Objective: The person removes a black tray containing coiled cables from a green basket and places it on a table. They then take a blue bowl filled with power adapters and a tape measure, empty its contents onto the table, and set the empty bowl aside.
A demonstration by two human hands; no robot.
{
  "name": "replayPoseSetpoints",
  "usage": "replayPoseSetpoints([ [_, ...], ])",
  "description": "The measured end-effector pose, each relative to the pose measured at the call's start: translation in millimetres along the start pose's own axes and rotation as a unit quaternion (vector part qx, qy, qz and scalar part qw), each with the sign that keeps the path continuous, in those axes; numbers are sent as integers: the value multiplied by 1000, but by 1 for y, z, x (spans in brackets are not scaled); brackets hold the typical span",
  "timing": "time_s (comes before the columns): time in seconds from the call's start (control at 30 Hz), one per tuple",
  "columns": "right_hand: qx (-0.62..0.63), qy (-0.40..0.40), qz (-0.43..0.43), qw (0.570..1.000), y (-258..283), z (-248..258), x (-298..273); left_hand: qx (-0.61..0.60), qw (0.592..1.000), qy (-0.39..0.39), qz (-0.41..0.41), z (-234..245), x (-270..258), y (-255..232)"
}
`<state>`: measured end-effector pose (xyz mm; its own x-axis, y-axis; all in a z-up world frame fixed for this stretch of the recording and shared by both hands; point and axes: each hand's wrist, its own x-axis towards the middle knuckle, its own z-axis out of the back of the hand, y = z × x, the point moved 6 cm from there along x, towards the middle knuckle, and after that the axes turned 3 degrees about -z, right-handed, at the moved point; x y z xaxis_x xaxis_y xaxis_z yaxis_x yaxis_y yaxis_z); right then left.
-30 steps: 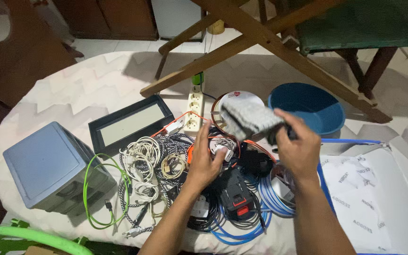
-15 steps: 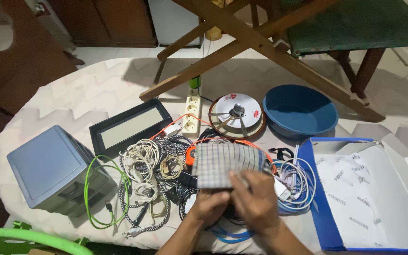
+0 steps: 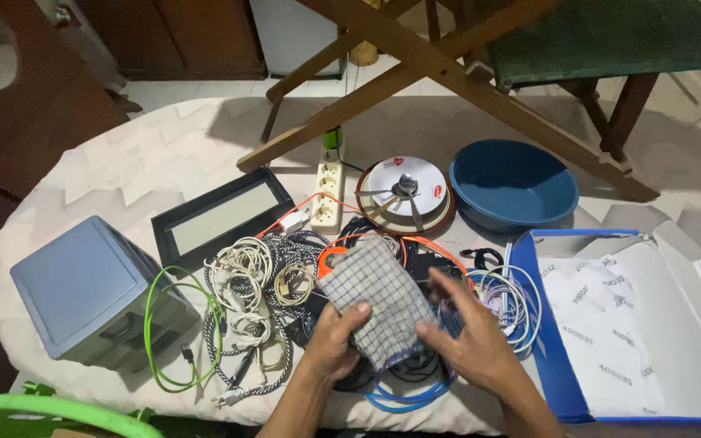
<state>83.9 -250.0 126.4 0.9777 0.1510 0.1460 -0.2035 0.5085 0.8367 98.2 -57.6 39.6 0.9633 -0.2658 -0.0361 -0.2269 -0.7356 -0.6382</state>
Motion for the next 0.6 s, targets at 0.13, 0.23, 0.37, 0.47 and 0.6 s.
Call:
replayPoseSetpoints([
  [0.13,193,126,-142,963,-31,-28,-6,-6,1000,11,10,-8,1,3],
  [0.23,270,84,-193,940,-56,-34,-8,27,1000,12,10,-5,2,9],
  [0.37,385,-6,-212,898,-67,-35,-14,121,992,-25,40,2,-5,21],
  [0.47,505,-35,-194,841,-58,-35,-16,203,979,19,18,-6,-12,20],
  [0.6,565,-37,-122,815,-43,-26,-16,427,895,71,-106,-15,-18,0],
])
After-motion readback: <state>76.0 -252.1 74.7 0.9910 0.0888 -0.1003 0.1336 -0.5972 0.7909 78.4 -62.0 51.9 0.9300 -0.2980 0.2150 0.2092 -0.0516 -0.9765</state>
